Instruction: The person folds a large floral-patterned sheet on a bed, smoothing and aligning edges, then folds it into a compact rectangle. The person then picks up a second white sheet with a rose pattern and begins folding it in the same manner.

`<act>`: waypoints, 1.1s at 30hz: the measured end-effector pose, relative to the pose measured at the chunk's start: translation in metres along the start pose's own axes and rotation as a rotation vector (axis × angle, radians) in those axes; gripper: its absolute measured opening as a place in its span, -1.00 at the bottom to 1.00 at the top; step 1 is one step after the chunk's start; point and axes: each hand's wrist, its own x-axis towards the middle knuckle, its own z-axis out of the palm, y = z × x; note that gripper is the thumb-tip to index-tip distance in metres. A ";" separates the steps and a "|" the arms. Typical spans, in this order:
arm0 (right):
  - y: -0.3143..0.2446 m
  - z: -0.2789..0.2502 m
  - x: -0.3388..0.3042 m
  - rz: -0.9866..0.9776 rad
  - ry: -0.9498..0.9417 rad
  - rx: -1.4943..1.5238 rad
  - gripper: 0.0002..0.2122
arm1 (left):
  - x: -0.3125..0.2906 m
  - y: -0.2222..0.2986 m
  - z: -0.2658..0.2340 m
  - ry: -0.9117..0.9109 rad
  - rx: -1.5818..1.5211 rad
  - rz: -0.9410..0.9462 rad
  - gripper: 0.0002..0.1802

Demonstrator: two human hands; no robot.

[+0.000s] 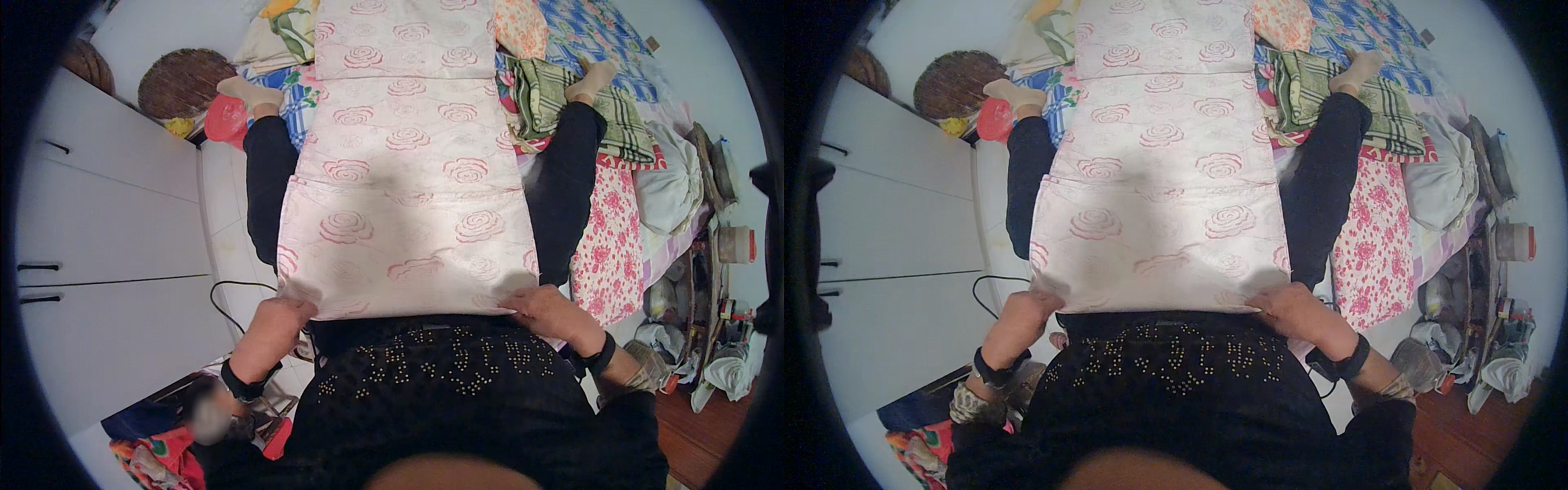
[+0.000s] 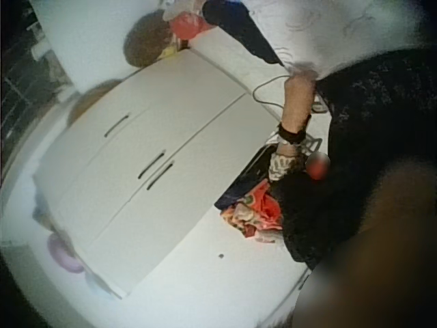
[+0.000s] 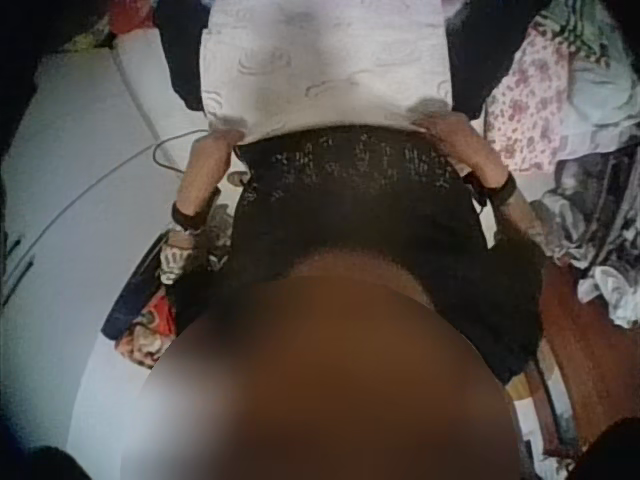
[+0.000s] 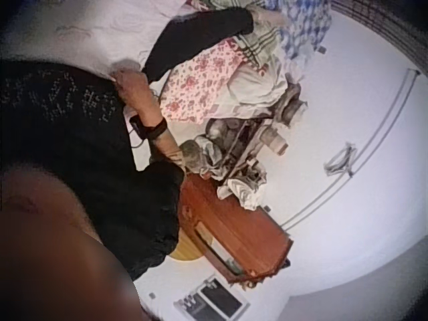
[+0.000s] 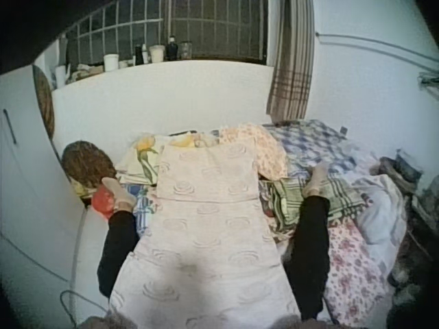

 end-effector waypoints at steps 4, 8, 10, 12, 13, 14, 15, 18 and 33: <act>0.010 -0.018 0.013 -0.024 -0.243 0.102 -0.68 | 0.007 -0.002 -0.024 -0.469 -0.118 -0.020 -0.60; 0.043 -0.057 0.068 -0.003 -0.557 0.305 -0.54 | 0.065 -0.021 -0.059 -0.318 -0.107 0.119 -0.51; 0.063 -0.065 0.118 -0.090 -0.265 0.184 -0.56 | 0.124 -0.032 -0.058 -0.131 -0.187 0.300 -0.55; 0.078 -0.058 0.173 0.012 0.060 0.225 -0.53 | 0.203 -0.042 -0.045 -0.117 -0.229 0.306 -0.55; 0.083 -0.048 0.202 0.069 0.231 0.257 -0.50 | 0.243 -0.040 -0.029 -0.022 -0.130 0.271 -0.53; 0.084 -0.033 0.233 0.039 0.375 0.187 -0.50 | 0.270 -0.040 -0.009 0.111 -0.232 0.215 -0.49; 0.086 -0.019 0.262 0.073 0.476 0.106 -0.49 | 0.295 -0.041 0.011 0.192 -0.317 0.105 -0.45; 0.105 0.014 0.317 0.150 0.303 0.092 -0.46 | 0.338 -0.044 0.074 0.138 -0.140 -0.252 -0.31; 0.251 0.008 0.283 0.457 0.686 -0.577 -0.43 | 0.325 -0.138 0.162 0.443 0.079 -0.620 -0.14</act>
